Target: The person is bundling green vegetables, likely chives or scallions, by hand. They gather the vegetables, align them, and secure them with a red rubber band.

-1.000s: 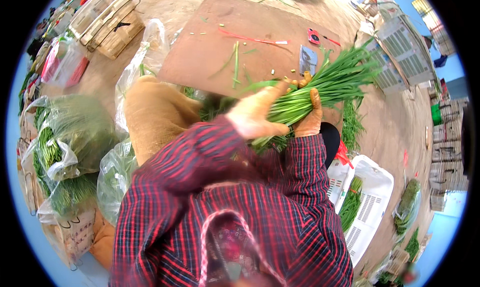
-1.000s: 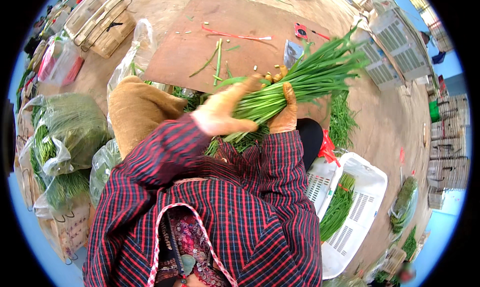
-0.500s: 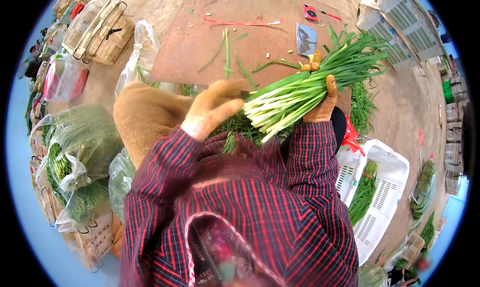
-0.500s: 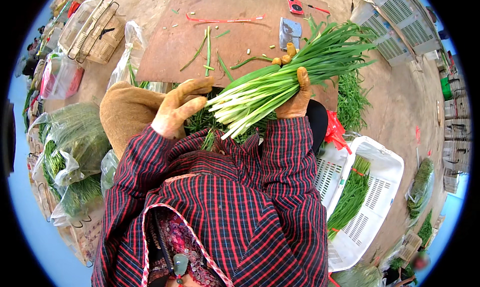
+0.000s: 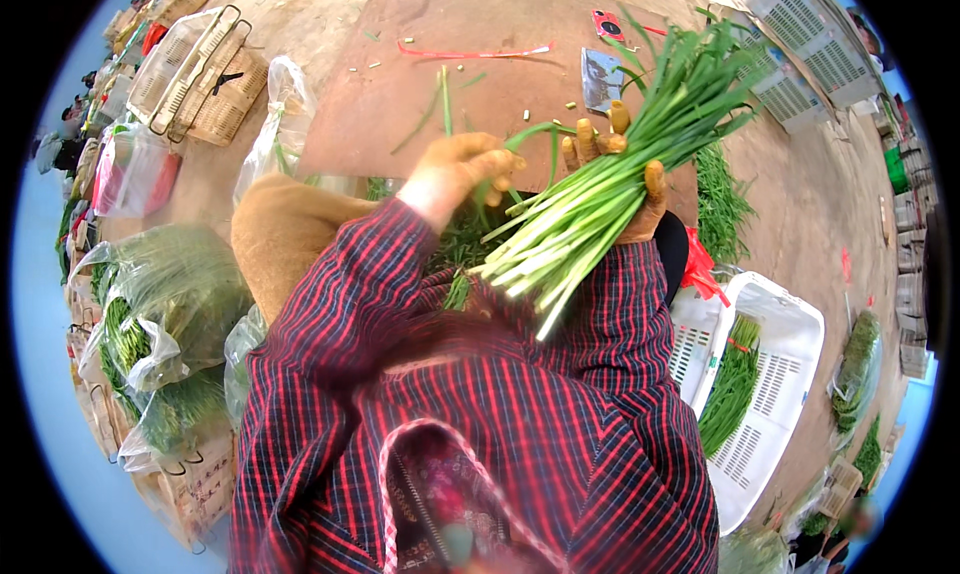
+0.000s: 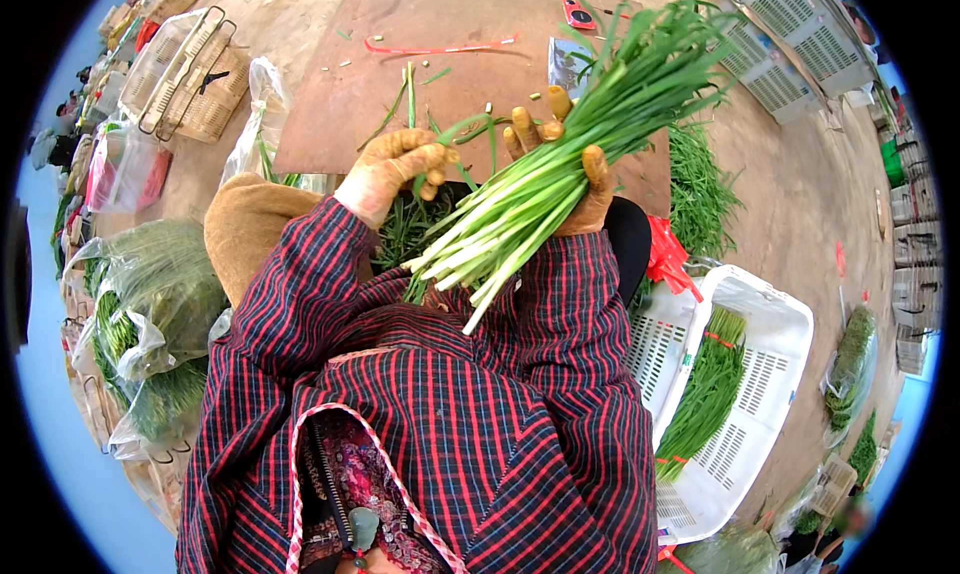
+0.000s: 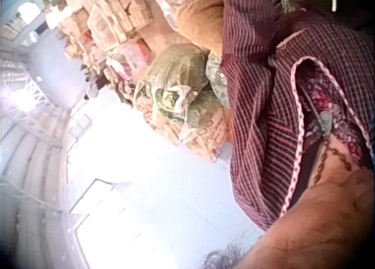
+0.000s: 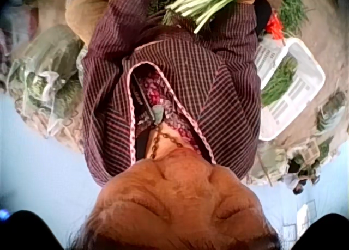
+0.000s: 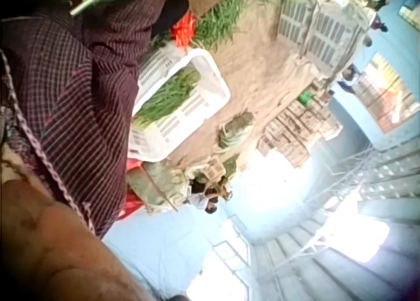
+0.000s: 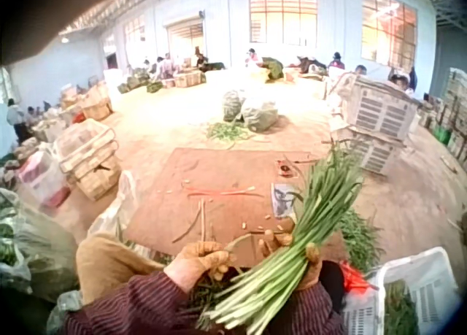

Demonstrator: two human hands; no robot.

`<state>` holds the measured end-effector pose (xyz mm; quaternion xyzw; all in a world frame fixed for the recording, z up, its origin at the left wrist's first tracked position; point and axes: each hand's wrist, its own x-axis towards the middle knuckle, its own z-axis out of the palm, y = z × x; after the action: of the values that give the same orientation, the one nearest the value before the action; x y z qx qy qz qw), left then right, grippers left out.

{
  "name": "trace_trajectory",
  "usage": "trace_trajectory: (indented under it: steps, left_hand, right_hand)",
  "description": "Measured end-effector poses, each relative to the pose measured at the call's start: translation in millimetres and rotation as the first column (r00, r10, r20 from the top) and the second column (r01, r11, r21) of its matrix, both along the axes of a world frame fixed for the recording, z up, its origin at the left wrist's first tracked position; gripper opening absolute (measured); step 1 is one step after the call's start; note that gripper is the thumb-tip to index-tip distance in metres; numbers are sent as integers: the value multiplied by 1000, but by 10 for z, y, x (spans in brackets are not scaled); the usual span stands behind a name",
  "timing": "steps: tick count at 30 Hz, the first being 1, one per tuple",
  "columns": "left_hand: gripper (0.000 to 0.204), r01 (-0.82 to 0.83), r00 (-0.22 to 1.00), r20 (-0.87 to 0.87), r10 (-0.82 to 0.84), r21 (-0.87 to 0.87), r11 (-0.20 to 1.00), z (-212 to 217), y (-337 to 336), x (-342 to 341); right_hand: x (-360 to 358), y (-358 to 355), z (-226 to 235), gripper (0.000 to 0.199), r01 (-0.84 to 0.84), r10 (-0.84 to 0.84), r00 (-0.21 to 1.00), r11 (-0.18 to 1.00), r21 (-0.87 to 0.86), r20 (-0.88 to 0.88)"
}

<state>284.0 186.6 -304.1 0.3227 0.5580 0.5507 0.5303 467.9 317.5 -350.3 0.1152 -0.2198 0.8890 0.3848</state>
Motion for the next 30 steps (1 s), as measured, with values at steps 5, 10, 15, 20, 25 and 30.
trace_trajectory:
  steps: [5,10,15,20,25,30]
  left_hand:
    - [22,-177,984,-51,173,-92,980,-303,-209,-364]
    - [14,-131,709,-692,-132,-314,940,-704,-940,-529]
    - [22,-118,72,-728,-682,-685,719,-478,-1291,-405]
    - [31,91,284,-953,-101,-78,993,-78,-884,-224]
    - [31,286,620,-782,63,300,910,628,-484,371]
    - [24,323,326,-945,10,121,939,491,-363,560]
  right_hand:
    - [101,23,-93,65,-37,35,978,999,-4,-204]
    - [154,29,-15,64,-148,117,934,987,-68,-338]
    - [203,59,42,62,-109,68,948,987,-116,-309]
    - [243,83,-37,53,76,-77,997,991,-112,-8]
    - [189,38,8,63,107,-101,992,992,-68,80]
    - [166,0,46,66,109,-99,988,991,-77,121]
